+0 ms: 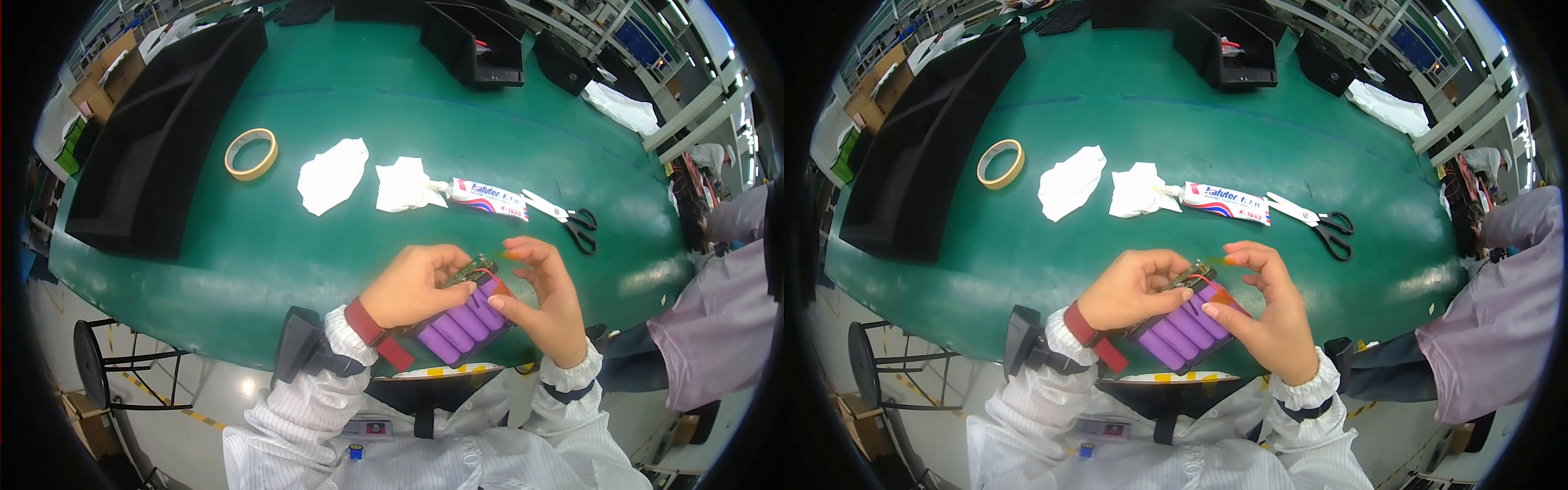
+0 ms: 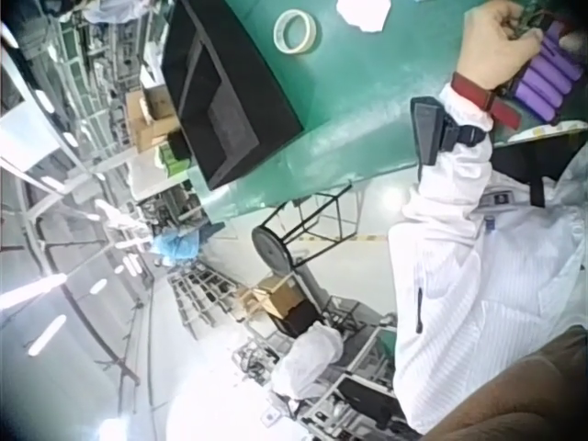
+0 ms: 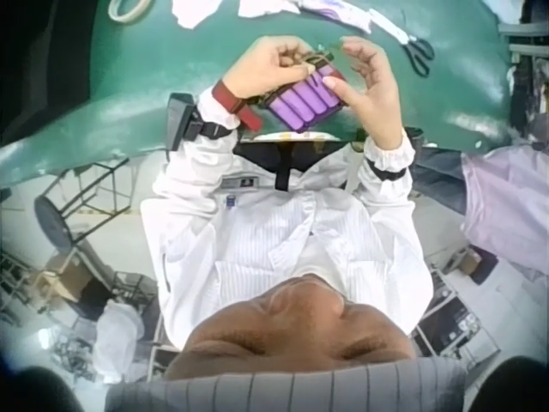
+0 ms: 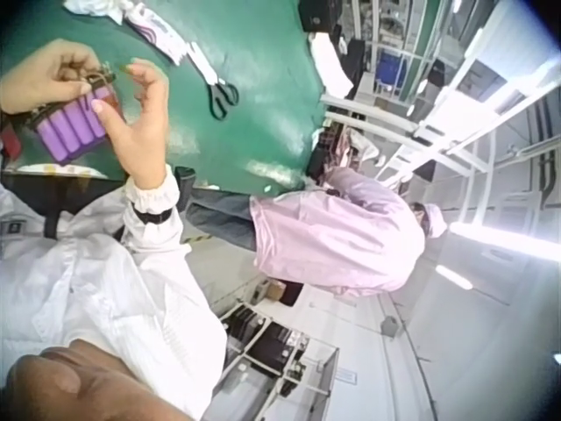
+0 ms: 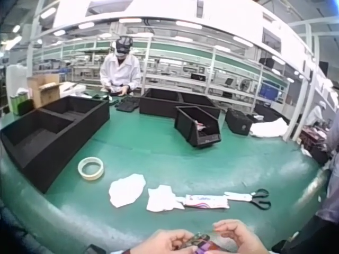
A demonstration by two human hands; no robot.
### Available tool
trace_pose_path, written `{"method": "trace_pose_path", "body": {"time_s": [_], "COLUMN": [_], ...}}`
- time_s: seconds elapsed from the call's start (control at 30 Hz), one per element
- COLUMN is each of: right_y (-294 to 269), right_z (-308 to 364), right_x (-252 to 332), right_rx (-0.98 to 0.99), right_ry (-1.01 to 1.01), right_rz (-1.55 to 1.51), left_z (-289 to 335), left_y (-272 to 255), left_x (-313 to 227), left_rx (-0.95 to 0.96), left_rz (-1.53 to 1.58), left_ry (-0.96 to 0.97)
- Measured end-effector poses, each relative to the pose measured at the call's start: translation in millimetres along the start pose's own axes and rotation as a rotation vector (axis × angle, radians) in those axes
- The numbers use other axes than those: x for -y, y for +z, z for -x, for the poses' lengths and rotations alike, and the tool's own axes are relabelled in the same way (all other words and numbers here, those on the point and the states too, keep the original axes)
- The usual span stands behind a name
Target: The person assembles an electronics battery pack by attaching a circuit board to multiple battery cells, using adhesive tape and glue to secure the components together.
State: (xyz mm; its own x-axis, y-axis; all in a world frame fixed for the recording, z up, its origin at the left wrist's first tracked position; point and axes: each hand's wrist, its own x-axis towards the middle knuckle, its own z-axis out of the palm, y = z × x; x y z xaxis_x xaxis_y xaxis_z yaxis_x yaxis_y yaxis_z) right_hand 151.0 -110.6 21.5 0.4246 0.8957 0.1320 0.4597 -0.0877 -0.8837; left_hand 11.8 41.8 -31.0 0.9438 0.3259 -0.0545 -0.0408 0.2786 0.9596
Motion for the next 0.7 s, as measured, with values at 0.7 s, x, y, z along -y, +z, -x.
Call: {"method": "trace_pose_path", "body": {"time_s": [0.7], "right_y": [-1], "right_z": [1], "right_x": [1], "right_rx": [0.041], "right_ry": [0.044], "right_rz": [-0.188], "left_z": [-2], "left_y": [-3], "left_x": [5], "left_rx": [0.048], "left_rz": [-0.056], "left_ry": [0.008]}}
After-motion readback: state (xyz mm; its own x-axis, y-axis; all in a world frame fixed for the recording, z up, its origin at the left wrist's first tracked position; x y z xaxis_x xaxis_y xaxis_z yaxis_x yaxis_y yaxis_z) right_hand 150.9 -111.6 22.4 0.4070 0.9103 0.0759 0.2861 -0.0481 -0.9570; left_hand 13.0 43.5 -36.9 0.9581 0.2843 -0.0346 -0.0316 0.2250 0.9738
